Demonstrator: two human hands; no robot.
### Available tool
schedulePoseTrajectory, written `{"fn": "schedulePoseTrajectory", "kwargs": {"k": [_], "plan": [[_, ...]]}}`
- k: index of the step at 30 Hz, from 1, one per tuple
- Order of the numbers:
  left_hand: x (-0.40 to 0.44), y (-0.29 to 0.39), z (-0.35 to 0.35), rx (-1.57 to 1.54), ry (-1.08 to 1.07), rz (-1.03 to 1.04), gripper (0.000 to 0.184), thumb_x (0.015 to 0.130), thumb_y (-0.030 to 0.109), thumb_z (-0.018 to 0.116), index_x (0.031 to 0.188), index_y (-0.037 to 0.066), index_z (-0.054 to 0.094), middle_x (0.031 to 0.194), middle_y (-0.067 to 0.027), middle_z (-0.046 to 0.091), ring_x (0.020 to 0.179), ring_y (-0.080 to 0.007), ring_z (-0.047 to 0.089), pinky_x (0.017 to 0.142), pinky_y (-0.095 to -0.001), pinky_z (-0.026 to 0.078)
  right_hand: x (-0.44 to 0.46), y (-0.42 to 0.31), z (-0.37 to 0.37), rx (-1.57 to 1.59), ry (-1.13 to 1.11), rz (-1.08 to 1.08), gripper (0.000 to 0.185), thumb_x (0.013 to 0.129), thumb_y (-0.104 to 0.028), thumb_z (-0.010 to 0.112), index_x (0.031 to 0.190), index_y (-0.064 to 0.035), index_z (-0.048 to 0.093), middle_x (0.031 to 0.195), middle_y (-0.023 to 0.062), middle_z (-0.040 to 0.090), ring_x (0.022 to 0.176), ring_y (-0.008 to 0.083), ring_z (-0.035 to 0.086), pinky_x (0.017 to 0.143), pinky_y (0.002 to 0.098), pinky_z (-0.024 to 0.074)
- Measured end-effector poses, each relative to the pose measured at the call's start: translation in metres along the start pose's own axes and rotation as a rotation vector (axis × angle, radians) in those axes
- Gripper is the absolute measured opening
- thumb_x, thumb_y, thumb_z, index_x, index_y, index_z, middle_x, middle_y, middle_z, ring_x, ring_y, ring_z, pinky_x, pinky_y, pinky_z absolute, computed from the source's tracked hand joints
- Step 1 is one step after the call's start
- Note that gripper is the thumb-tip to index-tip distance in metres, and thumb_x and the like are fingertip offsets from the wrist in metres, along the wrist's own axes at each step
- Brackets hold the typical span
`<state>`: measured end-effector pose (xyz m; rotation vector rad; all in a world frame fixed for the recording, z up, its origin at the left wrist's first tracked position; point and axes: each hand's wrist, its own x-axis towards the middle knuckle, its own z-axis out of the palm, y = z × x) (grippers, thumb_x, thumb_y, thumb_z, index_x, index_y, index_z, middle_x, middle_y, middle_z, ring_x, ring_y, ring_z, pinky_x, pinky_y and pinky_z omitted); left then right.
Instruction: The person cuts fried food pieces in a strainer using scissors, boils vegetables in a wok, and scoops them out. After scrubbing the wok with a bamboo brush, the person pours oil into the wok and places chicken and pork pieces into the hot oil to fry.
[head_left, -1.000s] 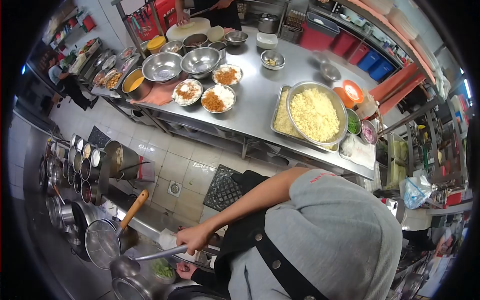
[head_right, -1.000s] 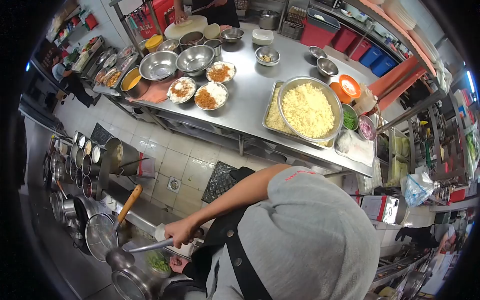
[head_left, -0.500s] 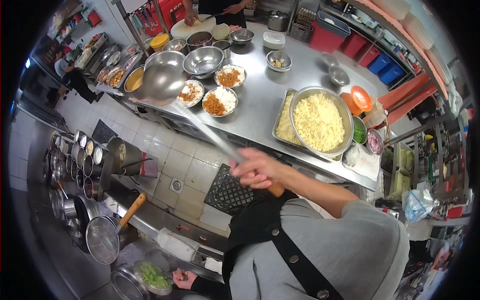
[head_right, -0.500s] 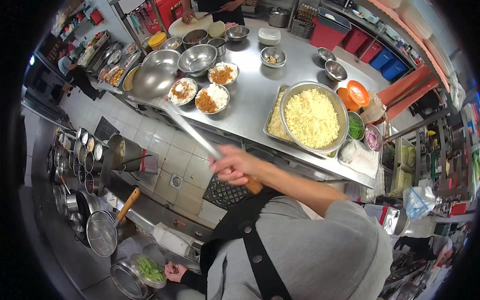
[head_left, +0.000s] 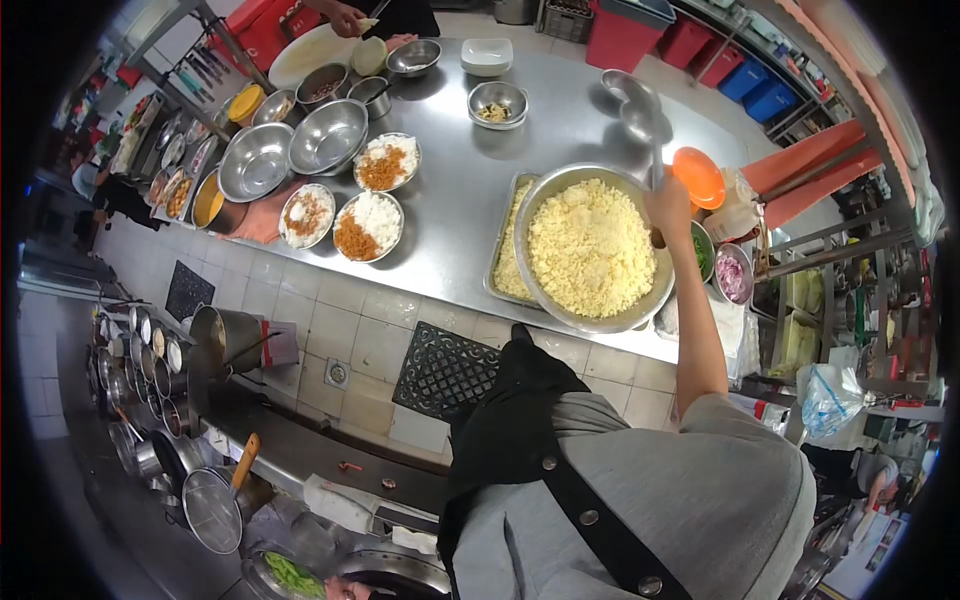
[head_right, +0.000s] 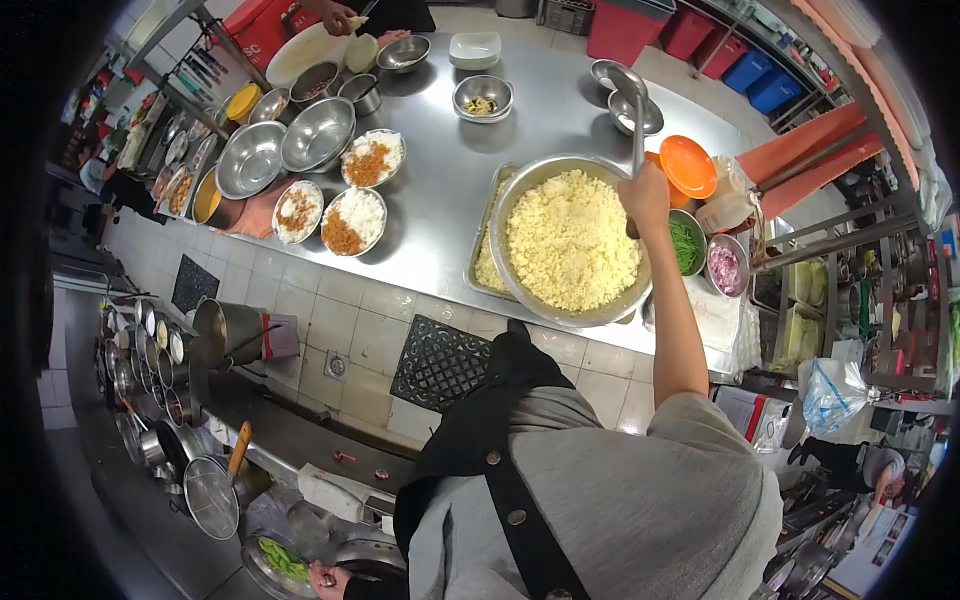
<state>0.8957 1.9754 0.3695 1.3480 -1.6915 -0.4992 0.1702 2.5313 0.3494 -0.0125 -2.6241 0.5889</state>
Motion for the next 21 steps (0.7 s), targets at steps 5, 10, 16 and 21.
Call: {"fn": "schedulePoseTrajectory", "kwargs": {"k": [5, 10, 16, 21], "plan": [[0.005, 0.054, 0.0, -0.551, -0.075, -0.361, 0.014, 0.087, 0.002, 0.063, 0.086, -0.008, 0.072, 0.073, -0.0132, 0.061, 0.054, -0.0159, 0.048, 0.052, -0.0309, 0.043, 0.022, 0.056, 0.013, 0.022, -0.226, 0.176, 0.02, 0.076, -0.007, 0.062, 0.076, 0.0127, 0.06, 0.062, 0.0281, 0.063, 0.057, 0.0447, 0.066, 0.059, 0.0481, 0.0557], [-0.025, 0.172, 0.035, -1.509, -0.349, -1.103, 0.03, 0.099, 0.015, 0.054, 0.111, -0.012, 0.056, 0.067, -0.0061, 0.043, 0.05, -0.0148, 0.038, 0.051, -0.0294, 0.044, 0.003, 0.004, -0.045, 0.387, -0.432, 0.482, 0.017, 0.08, -0.005, 0.06, 0.071, 0.0083, 0.059, 0.056, 0.0158, 0.06, 0.044, 0.0232, 0.061, 0.042, 0.0379, 0.0503], [-0.07, 0.307, 0.13, -1.537, -0.765, -1.226, 0.024, 0.104, 0.005, 0.042, 0.123, -0.009, 0.042, 0.077, -0.0041, 0.039, 0.057, -0.0096, 0.042, 0.042, -0.023, 0.04, -0.013, -0.019, -0.069, 0.583, -0.612, 0.563, 0.011, 0.083, -0.005, 0.066, 0.081, 0.005, 0.063, 0.054, 0.0073, 0.055, 0.04, 0.0148, 0.053, 0.037, 0.0315, 0.043], [-0.105, 0.378, 0.204, -1.447, -1.099, -1.405, 0.025, 0.103, 0.003, 0.04, 0.126, -0.008, 0.041, 0.077, -0.0042, 0.041, 0.055, -0.0091, 0.041, 0.04, -0.0214, 0.041, -0.016, -0.025, -0.085, 0.734, -0.688, 0.592, 0.023, 0.085, -0.003, 0.068, 0.106, 0.0079, 0.068, 0.055, 0.0031, 0.052, 0.039, 0.011, 0.048, 0.035, 0.0287, 0.04]]}}
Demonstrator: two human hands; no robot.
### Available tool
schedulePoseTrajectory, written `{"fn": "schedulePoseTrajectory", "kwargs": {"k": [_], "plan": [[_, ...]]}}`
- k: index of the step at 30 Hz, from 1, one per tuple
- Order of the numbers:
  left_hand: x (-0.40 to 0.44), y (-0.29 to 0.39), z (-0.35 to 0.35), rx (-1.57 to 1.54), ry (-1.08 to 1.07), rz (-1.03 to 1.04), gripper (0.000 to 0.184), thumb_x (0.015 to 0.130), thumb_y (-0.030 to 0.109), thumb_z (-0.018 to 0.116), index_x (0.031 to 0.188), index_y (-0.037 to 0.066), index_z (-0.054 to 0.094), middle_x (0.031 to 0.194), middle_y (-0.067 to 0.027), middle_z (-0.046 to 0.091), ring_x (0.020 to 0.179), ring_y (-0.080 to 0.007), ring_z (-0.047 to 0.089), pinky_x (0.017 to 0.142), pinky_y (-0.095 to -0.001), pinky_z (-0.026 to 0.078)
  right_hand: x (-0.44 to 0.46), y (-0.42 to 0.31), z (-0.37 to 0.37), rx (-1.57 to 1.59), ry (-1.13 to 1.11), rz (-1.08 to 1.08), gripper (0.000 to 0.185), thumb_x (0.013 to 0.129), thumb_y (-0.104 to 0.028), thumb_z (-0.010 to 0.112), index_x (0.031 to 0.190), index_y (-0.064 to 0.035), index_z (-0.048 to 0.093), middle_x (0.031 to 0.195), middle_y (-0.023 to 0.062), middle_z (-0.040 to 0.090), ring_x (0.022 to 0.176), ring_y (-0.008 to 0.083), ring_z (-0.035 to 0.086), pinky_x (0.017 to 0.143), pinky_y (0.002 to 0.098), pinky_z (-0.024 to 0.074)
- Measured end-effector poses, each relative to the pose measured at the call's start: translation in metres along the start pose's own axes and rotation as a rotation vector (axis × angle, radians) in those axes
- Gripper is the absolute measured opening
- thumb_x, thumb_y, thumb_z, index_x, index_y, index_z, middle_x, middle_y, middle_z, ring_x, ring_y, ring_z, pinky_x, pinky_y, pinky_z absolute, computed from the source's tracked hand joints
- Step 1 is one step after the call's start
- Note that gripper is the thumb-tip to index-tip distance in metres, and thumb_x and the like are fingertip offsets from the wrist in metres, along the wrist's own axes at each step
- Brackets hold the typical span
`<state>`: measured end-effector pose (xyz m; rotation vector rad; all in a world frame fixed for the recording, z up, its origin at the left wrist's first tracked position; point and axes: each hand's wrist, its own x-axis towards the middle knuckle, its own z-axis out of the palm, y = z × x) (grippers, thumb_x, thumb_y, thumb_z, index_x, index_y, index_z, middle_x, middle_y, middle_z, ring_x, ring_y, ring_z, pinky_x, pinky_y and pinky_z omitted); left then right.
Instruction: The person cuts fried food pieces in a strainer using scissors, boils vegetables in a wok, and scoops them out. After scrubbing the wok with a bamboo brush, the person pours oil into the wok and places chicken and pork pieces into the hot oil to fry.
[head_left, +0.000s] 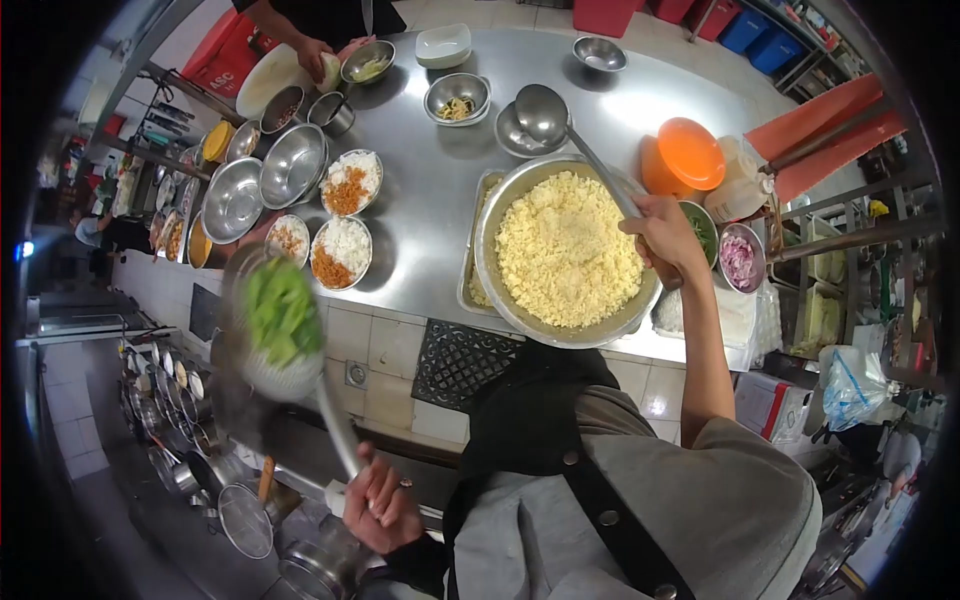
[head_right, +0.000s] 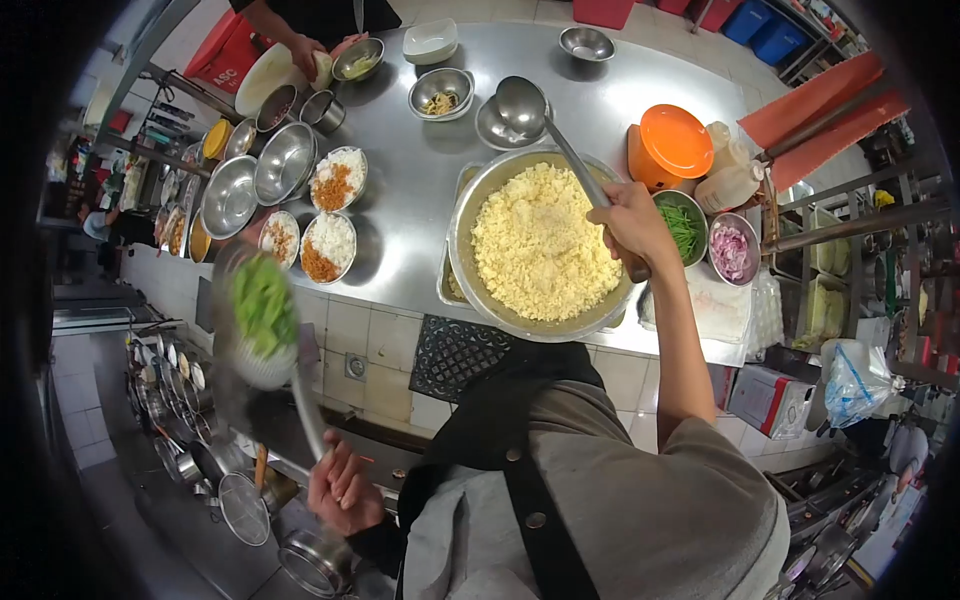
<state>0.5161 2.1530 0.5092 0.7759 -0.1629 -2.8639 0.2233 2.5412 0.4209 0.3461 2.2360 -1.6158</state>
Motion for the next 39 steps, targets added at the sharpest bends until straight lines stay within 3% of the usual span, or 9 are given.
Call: {"fn": "schedulePoseTrajectory", "kwargs": {"k": [7, 14, 19, 22, 23, 31, 34, 38, 39], "plan": [[0.125, -0.065, 0.024, 0.504, -0.066, -0.281, 0.024, 0.097, 0.003, 0.052, 0.12, -0.006, 0.053, 0.073, -0.0002, 0.043, 0.055, -0.0046, 0.04, 0.039, -0.0177, 0.032, -0.007, -0.003, 0.013, 0.144, 0.042, -0.097, 0.027, 0.086, -0.003, 0.065, 0.109, 0.0107, 0.067, 0.056, 0.0039, 0.054, 0.042, 0.0119, 0.053, 0.037, 0.0295, 0.0447], [0.287, -0.115, 0.032, 1.097, -0.068, -0.181, 0.028, 0.086, -0.002, 0.058, 0.114, -0.004, 0.053, 0.065, -0.0001, 0.045, 0.05, -0.0082, 0.039, 0.042, -0.0243, 0.026, 0.003, -0.018, 0.004, 0.214, -0.065, -0.027, 0.008, 0.087, -0.002, 0.066, 0.09, 0.0053, 0.065, 0.055, 0.0033, 0.052, 0.041, 0.0113, 0.05, 0.037, 0.0285, 0.0411], [0.348, -0.133, 0.014, 1.615, -0.136, 0.134, 0.024, 0.083, 0.002, 0.062, 0.105, -0.004, 0.056, 0.067, -0.0043, 0.054, 0.05, -0.0128, 0.05, 0.042, -0.028, 0.037, 0.029, -0.019, 0.01, 0.274, -0.054, -0.019, 0.005, 0.087, -0.001, 0.066, 0.086, 0.004, 0.064, 0.053, 0.0025, 0.051, 0.039, 0.0097, 0.047, 0.036, 0.028, 0.0389], [0.377, -0.138, -0.008, 1.94, -0.18, 0.47, 0.028, 0.082, 0.01, 0.064, 0.1, -0.01, 0.058, 0.082, -0.0261, 0.068, 0.077, -0.0419, 0.07, 0.072, -0.0472, 0.056, 0.037, -0.019, 0.011, 0.247, -0.053, -0.027, 0.005, 0.087, -0.001, 0.065, 0.086, 0.0042, 0.064, 0.053, 0.0028, 0.051, 0.039, 0.0102, 0.048, 0.036, 0.0283, 0.0394], [0.365, -0.143, 0.005, 2.051, -0.153, 0.497, 0.036, 0.081, 0.009, 0.062, 0.109, -0.013, 0.055, 0.088, -0.0348, 0.067, 0.089, -0.052, 0.067, 0.084, -0.0509, 0.053, 0.038, -0.018, 0.01, 0.235, -0.048, -0.016, 0.005, 0.087, 0.0, 0.065, 0.086, 0.0043, 0.064, 0.053, 0.0029, 0.051, 0.039, 0.0103, 0.048, 0.036, 0.0284, 0.0396], [0.327, -0.163, 0.011, 1.957, -0.13, 0.686, 0.045, 0.083, 0.007, 0.058, 0.122, -0.013, 0.047, 0.088, -0.0336, 0.068, 0.087, -0.0504, 0.068, 0.083, -0.0526, 0.053, 0.003, -0.017, 0.008, -0.122, 0.007, -0.045, 0.02, 0.081, -0.006, 0.066, 0.096, 0.0071, 0.066, 0.057, 0.0117, 0.059, 0.045, 0.0194, 0.06, 0.042, 0.0373, 0.0475], [0.317, -0.16, 0.016, 1.857, -0.117, 0.666, 0.043, 0.083, 0.006, 0.058, 0.121, -0.013, 0.048, 0.087, -0.0315, 0.068, 0.086, -0.0481, 0.069, 0.081, -0.0524, 0.053, 0.01, 0.025, 0.017, -0.527, 0.219, -0.555, 0.029, 0.08, -0.006, 0.066, 0.105, 0.0091, 0.067, 0.06, 0.0151, 0.059, 0.044, 0.0231, 0.06, 0.043, 0.0393, 0.0485], [0.311, -0.136, 0.004, 1.727, -0.134, 0.621, 0.037, 0.083, 0.006, 0.061, 0.115, -0.012, 0.052, 0.078, -0.0228, 0.067, 0.068, -0.0356, 0.068, 0.067, -0.045, 0.055, -0.001, 0.012, 0.039, -0.26, 0.325, -0.339, 0.038, 0.084, -0.005, 0.064, 0.119, 0.0085, 0.065, 0.066, 0.0169, 0.063, 0.046, 0.0229, 0.061, 0.041, 0.0397, 0.0465], [0.29, -0.129, 0.018, 1.378, -0.022, 0.315, 0.029, 0.087, 0.004, 0.062, 0.115, -0.004, 0.058, 0.065, -0.0039, 0.055, 0.055, -0.012, 0.053, 0.047, -0.0322, 0.043, -0.003, 0.004, 0.047, 0.024, 0.241, -0.226, 0.033, 0.09, -0.003, 0.057, 0.122, 0.0042, 0.063, 0.065, 0.0095, 0.058, 0.041, 0.0159, 0.052, 0.035, 0.0338, 0.0413]]}}
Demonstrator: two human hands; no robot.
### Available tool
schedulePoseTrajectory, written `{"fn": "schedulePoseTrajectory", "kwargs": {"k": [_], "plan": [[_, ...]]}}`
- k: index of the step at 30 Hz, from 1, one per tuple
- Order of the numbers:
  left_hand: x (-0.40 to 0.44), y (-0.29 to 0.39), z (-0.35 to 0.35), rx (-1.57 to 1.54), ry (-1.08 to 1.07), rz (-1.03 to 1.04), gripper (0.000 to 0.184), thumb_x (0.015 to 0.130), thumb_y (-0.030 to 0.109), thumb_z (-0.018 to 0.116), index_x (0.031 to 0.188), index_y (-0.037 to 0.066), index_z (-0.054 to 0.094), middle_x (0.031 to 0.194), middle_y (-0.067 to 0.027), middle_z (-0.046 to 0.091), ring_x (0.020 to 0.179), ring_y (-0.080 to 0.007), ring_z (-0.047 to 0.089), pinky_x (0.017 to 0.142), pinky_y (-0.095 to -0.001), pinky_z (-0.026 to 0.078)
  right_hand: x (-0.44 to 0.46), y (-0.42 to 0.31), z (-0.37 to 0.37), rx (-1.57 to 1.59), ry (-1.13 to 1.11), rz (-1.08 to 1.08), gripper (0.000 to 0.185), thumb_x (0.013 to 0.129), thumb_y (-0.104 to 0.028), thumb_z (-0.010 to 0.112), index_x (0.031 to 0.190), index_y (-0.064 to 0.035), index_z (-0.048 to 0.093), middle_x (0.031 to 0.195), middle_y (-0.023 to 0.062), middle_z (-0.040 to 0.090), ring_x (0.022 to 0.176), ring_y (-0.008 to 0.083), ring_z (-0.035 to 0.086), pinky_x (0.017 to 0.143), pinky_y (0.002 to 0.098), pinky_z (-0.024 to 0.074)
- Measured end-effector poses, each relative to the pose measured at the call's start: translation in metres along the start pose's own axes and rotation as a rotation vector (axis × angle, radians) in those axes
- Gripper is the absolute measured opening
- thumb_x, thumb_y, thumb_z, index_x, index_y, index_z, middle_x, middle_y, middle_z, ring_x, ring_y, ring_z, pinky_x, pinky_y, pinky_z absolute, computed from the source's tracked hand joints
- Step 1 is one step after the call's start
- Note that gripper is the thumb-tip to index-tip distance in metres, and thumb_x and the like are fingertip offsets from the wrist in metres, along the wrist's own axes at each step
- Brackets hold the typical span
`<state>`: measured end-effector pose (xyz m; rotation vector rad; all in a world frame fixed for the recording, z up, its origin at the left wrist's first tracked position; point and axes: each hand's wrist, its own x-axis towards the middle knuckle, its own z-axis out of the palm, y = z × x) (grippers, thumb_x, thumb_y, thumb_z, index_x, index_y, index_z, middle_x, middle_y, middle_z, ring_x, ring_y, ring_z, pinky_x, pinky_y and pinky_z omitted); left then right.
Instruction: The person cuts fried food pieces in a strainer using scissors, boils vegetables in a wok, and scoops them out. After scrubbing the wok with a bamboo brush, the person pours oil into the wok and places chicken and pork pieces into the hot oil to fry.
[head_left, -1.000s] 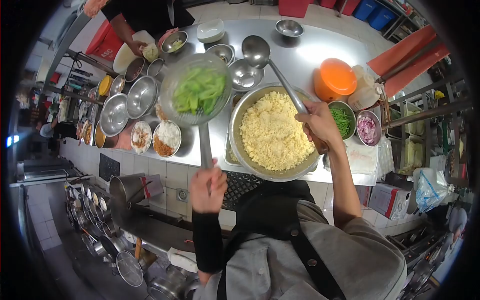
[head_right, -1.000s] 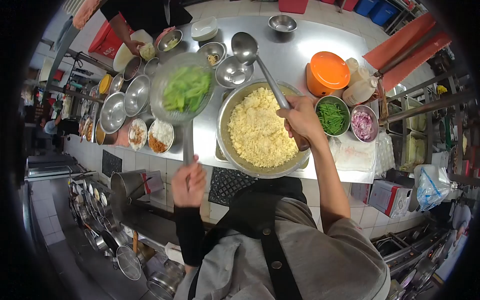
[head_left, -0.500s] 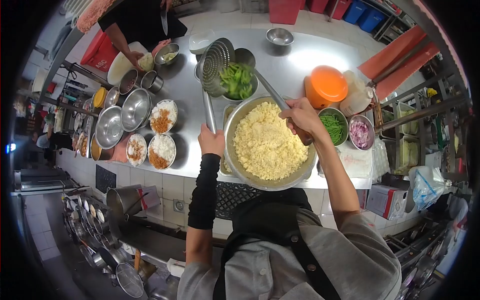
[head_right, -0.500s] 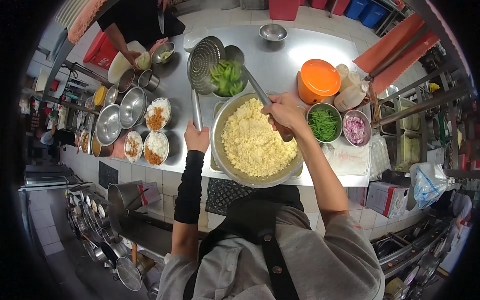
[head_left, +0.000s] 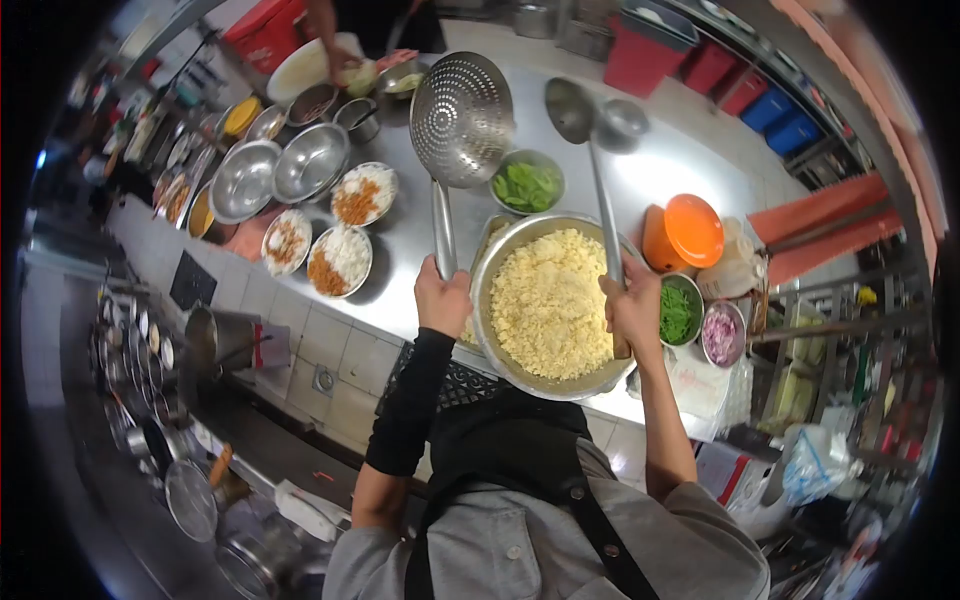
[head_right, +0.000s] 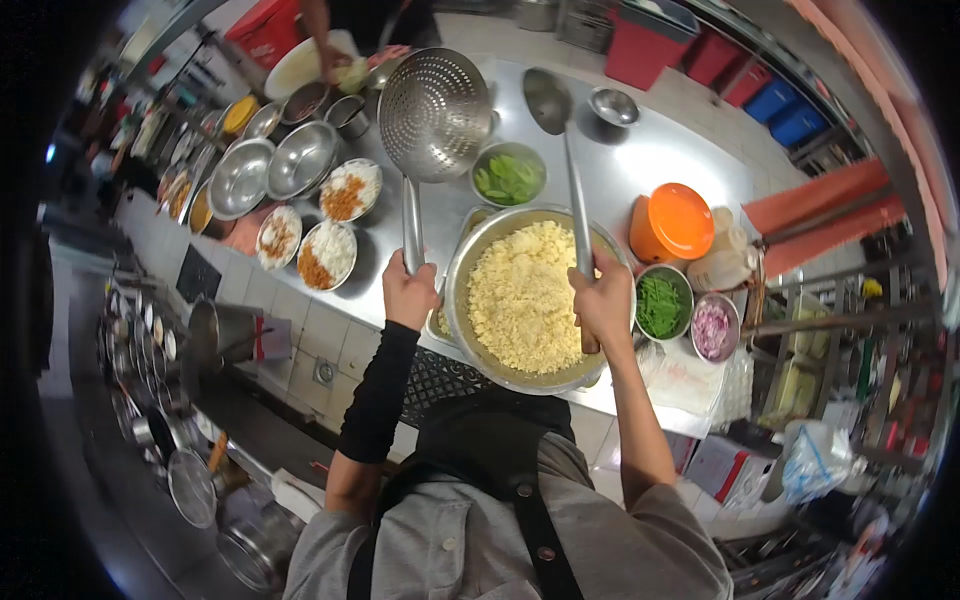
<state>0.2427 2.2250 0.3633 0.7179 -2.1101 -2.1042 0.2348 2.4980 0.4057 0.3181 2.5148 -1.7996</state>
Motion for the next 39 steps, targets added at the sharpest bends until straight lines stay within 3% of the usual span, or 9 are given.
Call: {"fn": "schedulePoseTrajectory", "kwargs": {"k": [3, 5, 8, 15, 18, 23, 35, 36, 39], "plan": [[-0.034, 0.012, -0.058, -0.531, -0.169, -0.14, 0.034, 0.089, -0.001, 0.054, 0.123, -0.005, 0.054, 0.066, -0.0014, 0.047, 0.05, -0.0084, 0.04, 0.042, -0.0252, 0.03, 0.0, -0.015, 0.005, 0.916, -0.385, 0.335, 0.026, 0.095, -0.001, 0.05, 0.119, -0.0003, 0.06, 0.066, 0.0022, 0.046, 0.038, 0.0089, 0.038, 0.03, 0.0267, 0.0344], [-0.075, 0.025, -0.101, -0.688, -0.148, -0.174, 0.036, 0.09, -0.001, 0.052, 0.126, -0.005, 0.051, 0.068, -0.0007, 0.043, 0.049, -0.0077, 0.037, 0.041, -0.0242, 0.027, -0.003, -0.019, 0.02, 0.986, -0.586, 0.461, 0.021, 0.096, 0.0, 0.046, 0.116, -0.0023, 0.054, 0.066, 0.0017, 0.036, 0.037, 0.0073, 0.03, 0.027, 0.0242, 0.0298], [-0.139, 0.009, -0.168, -0.841, -0.03, -0.123, 0.033, 0.093, 0.0, 0.054, 0.125, -0.004, 0.048, 0.064, -0.0005, 0.041, 0.046, -0.0077, 0.035, 0.041, -0.0239, 0.028, -0.011, -0.022, 0.059, 1.221, -0.895, 0.624, 0.017, 0.097, 0.001, 0.044, 0.112, -0.0026, 0.052, 0.067, 0.0039, 0.039, 0.036, 0.008, 0.033, 0.025, 0.0237, 0.0292], [-0.3, -0.035, -0.265, -0.906, 0.564, 0.158, 0.031, 0.096, 0.001, 0.053, 0.126, -0.001, 0.049, 0.071, 0.0001, 0.042, 0.047, -0.0056, 0.035, 0.039, -0.0218, 0.029, -0.087, -0.056, 0.207, 1.128, -1.415, 0.907, 0.015, 0.095, 0.005, 0.043, 0.107, -0.0033, 0.039, 0.066, 0.0073, 0.038, 0.034, 0.0104, 0.032, 0.023, 0.0248, 0.0293], [-0.343, -0.06, -0.294, -1.046, 0.78, 0.268, 0.026, 0.095, 0.0, 0.053, 0.12, 0.002, 0.047, 0.071, -0.0003, 0.043, 0.051, -0.0068, 0.039, 0.04, -0.0221, 0.03, -0.135, -0.086, 0.265, 0.912, -1.691, 0.811, 0.016, 0.095, 0.006, 0.042, 0.105, -0.0041, 0.036, 0.066, 0.0076, 0.037, 0.034, 0.0098, 0.032, 0.023, 0.0253, 0.0292], [-0.379, -0.121, -0.359, -1.254, 1.119, 0.418, 0.024, 0.093, -0.001, 0.054, 0.114, 0.006, 0.047, 0.069, -0.0008, 0.044, 0.05, -0.0086, 0.039, 0.041, -0.0238, 0.03, -0.233, -0.14, 0.354, 0.606, -1.874, 0.792, 0.015, 0.094, 0.007, 0.042, 0.103, -0.004, 0.038, 0.065, 0.0068, 0.037, 0.034, 0.0073, 0.03, 0.022, 0.024, 0.0276], [-0.373, -0.331, -0.53, -1.676, 1.309, 0.588, 0.012, 0.092, 0.005, 0.058, 0.095, 0.005, 0.046, 0.064, 0.0009, 0.043, 0.049, -0.0078, 0.037, 0.043, -0.0234, 0.03, -0.438, -0.167, 0.504, -0.105, -2.266, 0.616, 0.012, 0.094, 0.001, 0.051, 0.103, -0.0051, 0.047, 0.063, 0.0003, 0.035, 0.034, 0.0031, 0.025, 0.024, 0.0208, 0.0194], [-0.37, -0.358, -0.541, -1.726, 1.281, 0.6, 0.012, 0.09, 0.008, 0.062, 0.084, 0.002, 0.053, 0.061, -0.0028, 0.043, 0.048, -0.0119, 0.034, 0.044, -0.0263, 0.029, -0.45, -0.165, 0.514, -0.196, -2.289, 0.593, 0.013, 0.093, 0.001, 0.054, 0.103, -0.0064, 0.047, 0.062, -0.0004, 0.035, 0.035, 0.0029, 0.025, 0.025, 0.0206, 0.0191], [-0.363, -0.386, -0.552, -1.602, 1.521, 0.365, 0.01, 0.088, 0.006, 0.064, 0.09, 0.0, 0.055, 0.062, -0.0032, 0.044, 0.048, -0.0108, 0.034, 0.044, -0.0258, 0.028, -0.483, -0.153, 0.547, -0.337, -2.378, 0.591, 0.011, 0.094, -0.001, 0.055, 0.102, -0.0054, 0.048, 0.065, 0.0002, 0.038, 0.035, 0.0022, 0.026, 0.024, 0.0191, 0.0206]]}}
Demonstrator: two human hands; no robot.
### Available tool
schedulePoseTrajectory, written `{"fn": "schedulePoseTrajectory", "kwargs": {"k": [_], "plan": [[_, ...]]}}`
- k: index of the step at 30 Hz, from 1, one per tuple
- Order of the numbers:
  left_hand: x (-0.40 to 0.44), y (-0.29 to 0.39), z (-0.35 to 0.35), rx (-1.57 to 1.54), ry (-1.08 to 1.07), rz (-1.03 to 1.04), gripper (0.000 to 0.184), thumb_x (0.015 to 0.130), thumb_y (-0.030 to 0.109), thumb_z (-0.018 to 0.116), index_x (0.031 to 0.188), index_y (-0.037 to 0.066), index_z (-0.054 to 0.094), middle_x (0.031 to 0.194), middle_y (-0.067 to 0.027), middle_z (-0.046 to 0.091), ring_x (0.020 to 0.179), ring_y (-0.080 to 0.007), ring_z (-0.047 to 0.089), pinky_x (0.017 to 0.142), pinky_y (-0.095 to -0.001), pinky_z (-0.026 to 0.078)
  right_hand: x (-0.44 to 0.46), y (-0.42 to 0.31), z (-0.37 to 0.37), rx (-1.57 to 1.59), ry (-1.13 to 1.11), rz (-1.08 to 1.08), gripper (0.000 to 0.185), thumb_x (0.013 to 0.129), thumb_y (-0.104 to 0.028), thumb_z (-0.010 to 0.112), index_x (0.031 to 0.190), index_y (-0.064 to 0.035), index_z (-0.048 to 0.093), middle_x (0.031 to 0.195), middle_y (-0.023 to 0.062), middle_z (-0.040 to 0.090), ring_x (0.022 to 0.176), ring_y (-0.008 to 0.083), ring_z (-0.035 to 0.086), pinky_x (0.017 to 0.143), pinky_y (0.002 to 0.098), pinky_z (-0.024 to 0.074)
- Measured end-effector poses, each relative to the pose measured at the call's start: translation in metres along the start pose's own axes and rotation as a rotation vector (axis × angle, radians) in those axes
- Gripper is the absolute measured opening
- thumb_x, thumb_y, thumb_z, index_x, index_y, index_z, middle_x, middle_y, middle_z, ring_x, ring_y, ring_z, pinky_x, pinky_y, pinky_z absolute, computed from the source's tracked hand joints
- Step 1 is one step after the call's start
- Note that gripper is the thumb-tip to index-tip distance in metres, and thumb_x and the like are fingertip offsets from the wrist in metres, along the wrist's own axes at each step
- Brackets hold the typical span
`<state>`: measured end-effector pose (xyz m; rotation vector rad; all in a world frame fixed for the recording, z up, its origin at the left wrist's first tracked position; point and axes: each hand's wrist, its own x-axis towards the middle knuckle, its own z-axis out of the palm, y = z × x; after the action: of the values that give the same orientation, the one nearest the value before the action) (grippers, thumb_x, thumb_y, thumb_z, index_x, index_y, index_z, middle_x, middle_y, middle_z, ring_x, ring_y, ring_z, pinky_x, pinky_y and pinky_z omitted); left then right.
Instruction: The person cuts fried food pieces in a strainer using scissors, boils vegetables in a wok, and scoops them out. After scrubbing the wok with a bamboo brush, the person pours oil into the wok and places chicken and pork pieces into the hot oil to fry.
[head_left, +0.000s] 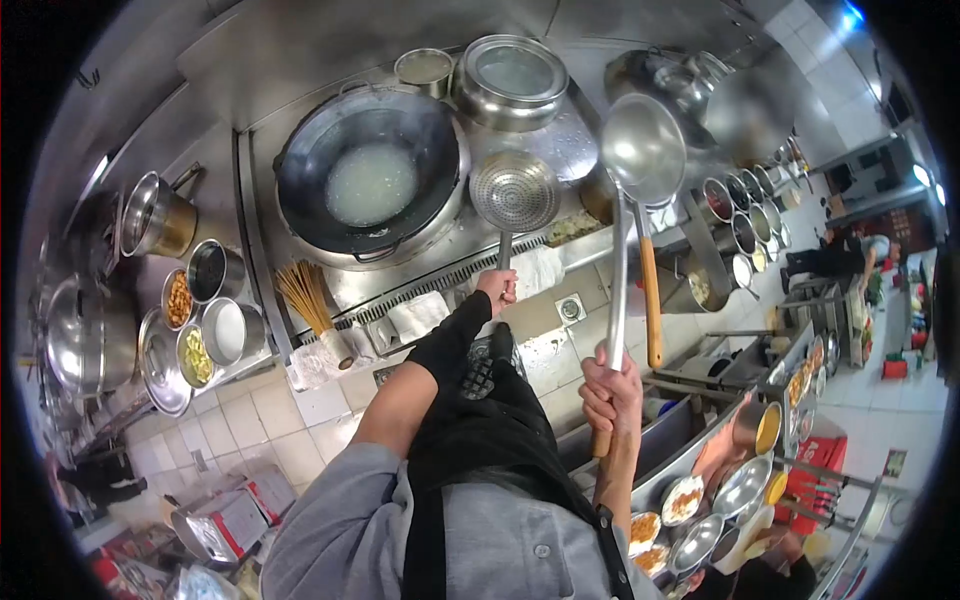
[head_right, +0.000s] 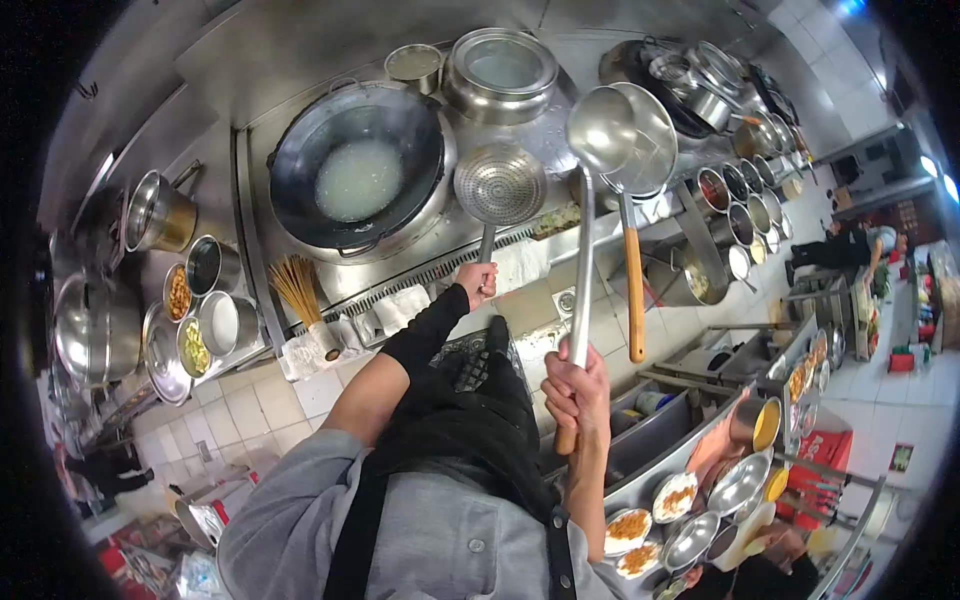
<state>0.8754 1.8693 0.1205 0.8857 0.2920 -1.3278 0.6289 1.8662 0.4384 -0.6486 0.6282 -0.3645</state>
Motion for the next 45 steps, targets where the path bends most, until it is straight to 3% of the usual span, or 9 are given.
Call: {"fn": "schedulePoseTrajectory", "kwargs": {"k": [4, 7, 8, 12, 14, 18, 24, 29, 45], "plan": [[0.01, -0.01, 0.019, 0.219, 0.186, -0.007, 0.038, 0.099, 0.036, 0.063, 0.107, -0.001, 0.06, 0.068, -0.0076, 0.055, 0.058, -0.0225, 0.058, 0.056, -0.0391, 0.049, 0.059, -0.011, -0.012, -0.171, -0.017, 0.094, 0.012, 0.095, -0.002, 0.055, 0.105, -0.0045, 0.049, 0.064, -0.0001, 0.037, 0.037, 0.0041, 0.029, 0.027, 0.0205, 0.0227], [0.049, -0.031, -0.011, 1.474, 0.689, 0.349, 0.065, 0.103, 0.058, 0.044, 0.121, 0.0, 0.066, 0.104, -0.0269, 0.07, 0.107, -0.04, 0.066, 0.092, -0.0444, 0.053, 0.102, -0.028, -0.027, -0.386, -0.031, 0.056, 0.024, 0.095, 0.0, 0.054, 0.119, 0.002, 0.053, 0.066, 0.0016, 0.046, 0.039, 0.0066, 0.037, 0.03, 0.0242, 0.0292], [0.001, 0.003, -0.01, 1.996, 0.255, 0.597, 0.058, 0.104, 0.055, 0.047, 0.116, 0.004, 0.071, 0.119, -0.0256, 0.069, 0.116, -0.0358, 0.064, 0.095, -0.0427, 0.052, 0.116, -0.034, -0.031, -0.437, -0.033, 0.042, 0.026, 0.095, 0.001, 0.054, 0.122, 0.0032, 0.053, 0.066, 0.0018, 0.048, 0.039, 0.0073, 0.039, 0.031, 0.0253, 0.0307], [-0.098, 0.049, -0.07, 0.513, 0.629, 0.701, 0.037, 0.091, 0.033, 0.075, 0.108, 0.0, 0.074, 0.089, -0.0155, 0.076, 0.079, -0.0206, 0.073, 0.072, -0.0335, 0.057, 0.171, -0.054, -0.037, -0.656, -0.073, -0.046, 0.029, 0.096, -0.001, 0.056, 0.124, 0.0063, 0.057, 0.068, 0.0026, 0.054, 0.04, 0.009, 0.045, 0.033, 0.0262, 0.0356], [-0.088, 0.077, -0.154, 0.729, 1.173, 0.84, 0.039, 0.091, 0.034, 0.074, 0.092, -0.005, 0.074, 0.072, -0.0118, 0.072, 0.069, -0.0172, 0.069, 0.067, -0.0338, 0.054, 0.2, -0.068, -0.019, -0.835, -0.147, -0.089, 0.017, 0.094, 0.0, 0.059, 0.11, 0.0055, 0.059, 0.066, 0.0031, 0.056, 0.042, 0.0101, 0.05, 0.035, 0.0279, 0.039], [-0.121, 0.143, -0.129, 0.221, 1.004, 0.678, 0.031, 0.088, 0.019, 0.081, 0.069, 0.004, 0.061, 0.063, -0.0009, 0.056, 0.048, -0.011, 0.048, 0.044, -0.0287, 0.037, 0.276, -0.081, 0.031, -0.888, -0.358, -0.216, 0.007, 0.091, 0.0, 0.059, 0.098, 0.0026, 0.059, 0.056, 0.0029, 0.052, 0.042, 0.0125, 0.054, 0.038, 0.0327, 0.0414], [-0.06, 0.127, -0.219, 0.345, 1.272, 0.543, 0.046, 0.074, 0.031, 0.081, 0.09, -0.011, 0.073, 0.093, -0.0286, 0.074, 0.094, -0.0375, 0.071, 0.087, -0.0418, 0.05, 0.408, -0.072, 0.125, -1.487, -0.43, -0.548, 0.025, 0.074, -0.01, 0.063, 0.09, 0.0093, 0.062, 0.073, 0.0274, 0.066, 0.07, 0.0447, 0.07, 0.075, 0.0505, 0.0564], [-0.112, 0.125, -0.108, 0.284, 1.337, 0.62, 0.037, 0.074, 0.023, 0.079, 0.085, -0.011, 0.07, 0.082, -0.0249, 0.073, 0.082, -0.0367, 0.07, 0.082, -0.0436, 0.051, 0.434, -0.055, 0.198, -1.633, -0.536, -0.483, 0.022, 0.075, -0.006, 0.059, 0.087, 0.0132, 0.062, 0.071, 0.027, 0.068, 0.061, 0.0367, 0.072, 0.062, 0.046, 0.0595], [-0.208, 0.104, -0.127, 0.335, 1.265, 1.018, 0.01, 0.082, 0.003, 0.077, 0.079, 0.0, 0.068, 0.074, -0.0029, 0.067, 0.067, -0.0108, 0.057, 0.063, -0.0278, 0.046, 0.389, -0.069, 0.208, -1.537, -0.586, -0.146, 0.01, 0.074, -0.001, 0.065, 0.07, 0.0056, 0.058, 0.056, 0.0102, 0.058, 0.042, 0.0182, 0.057, 0.039, 0.0351, 0.0443]]}}
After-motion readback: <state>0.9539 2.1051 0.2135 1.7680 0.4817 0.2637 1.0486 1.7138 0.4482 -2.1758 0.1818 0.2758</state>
